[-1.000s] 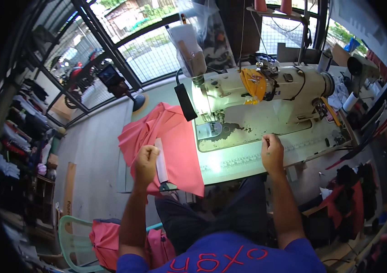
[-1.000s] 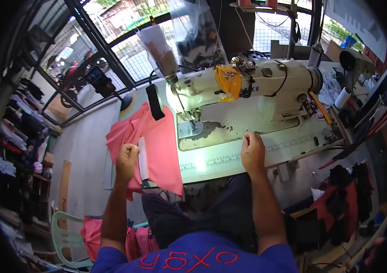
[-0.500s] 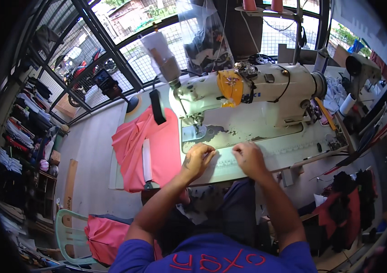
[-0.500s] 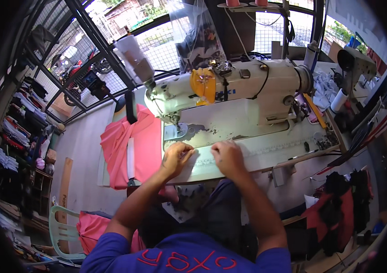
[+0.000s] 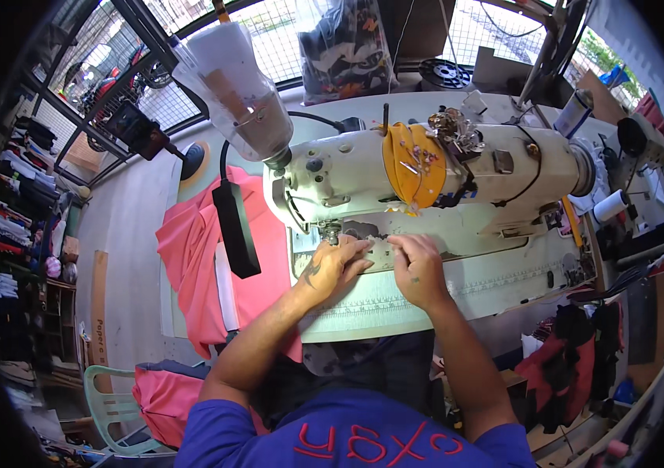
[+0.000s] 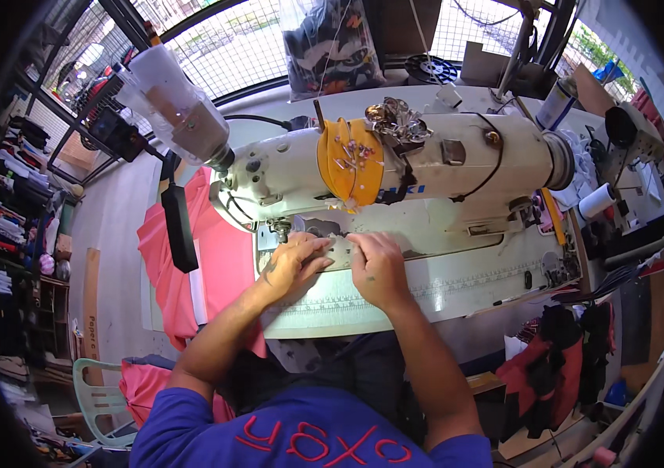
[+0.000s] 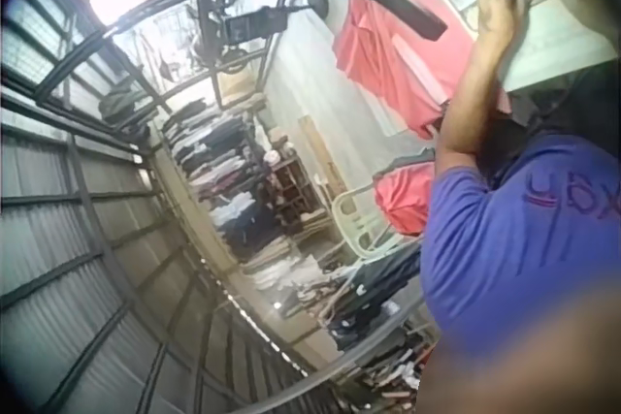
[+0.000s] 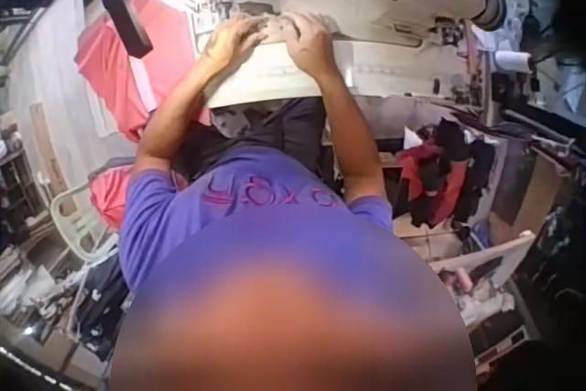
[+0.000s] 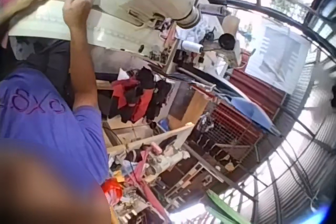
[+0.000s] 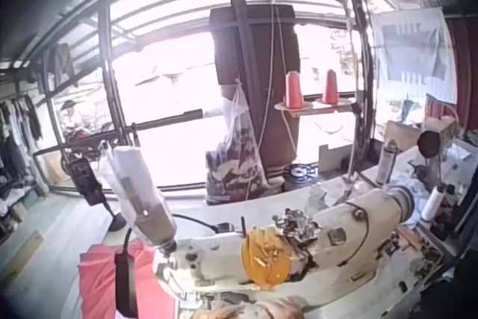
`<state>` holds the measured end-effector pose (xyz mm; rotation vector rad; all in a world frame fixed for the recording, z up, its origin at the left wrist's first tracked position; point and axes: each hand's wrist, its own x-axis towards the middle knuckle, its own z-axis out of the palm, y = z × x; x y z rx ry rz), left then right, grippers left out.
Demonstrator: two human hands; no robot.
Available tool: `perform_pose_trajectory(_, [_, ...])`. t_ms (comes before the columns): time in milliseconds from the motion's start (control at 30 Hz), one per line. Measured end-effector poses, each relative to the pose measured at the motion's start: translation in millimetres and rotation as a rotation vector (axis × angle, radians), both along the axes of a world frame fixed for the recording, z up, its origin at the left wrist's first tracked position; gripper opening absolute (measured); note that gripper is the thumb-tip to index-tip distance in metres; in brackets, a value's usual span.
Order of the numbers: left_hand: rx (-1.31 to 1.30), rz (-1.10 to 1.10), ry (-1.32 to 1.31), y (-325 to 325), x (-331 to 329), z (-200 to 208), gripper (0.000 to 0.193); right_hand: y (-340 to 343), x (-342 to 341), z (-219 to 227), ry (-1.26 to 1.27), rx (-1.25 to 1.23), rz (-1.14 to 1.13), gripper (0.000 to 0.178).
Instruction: The person is using a screwdriver to adjust and repair an industrial sewing machine, testing it with a piece of pink fabric.
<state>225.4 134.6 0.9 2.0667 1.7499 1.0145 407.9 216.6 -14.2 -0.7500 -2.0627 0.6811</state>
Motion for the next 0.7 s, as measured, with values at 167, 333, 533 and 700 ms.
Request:
perform_pose_trajectory(167, [0.031,-0.046,0.059,-34,-21,14,0.033,1,-6,-2,0.029,-0.094,-0.072,0.021])
perform_pose_trajectory(333, [-0.017,-0.085,0.052,-73,-57,24,0.029,-2,-3,-6,0.013,-0.131,-0.136,0.016])
perform_pose_trajectory(533, [0.125,-0.178,0.038,-93,-108,9,0.025,-8,-10,-15,0.077,-0.369,-0.199,0.013])
perform_pose_trajectory(700, [0.117,-0.176,-0.087,-94,-112,7,0.019,-18,-11,-2,-0.115,-0.158,-0.160,0.015])
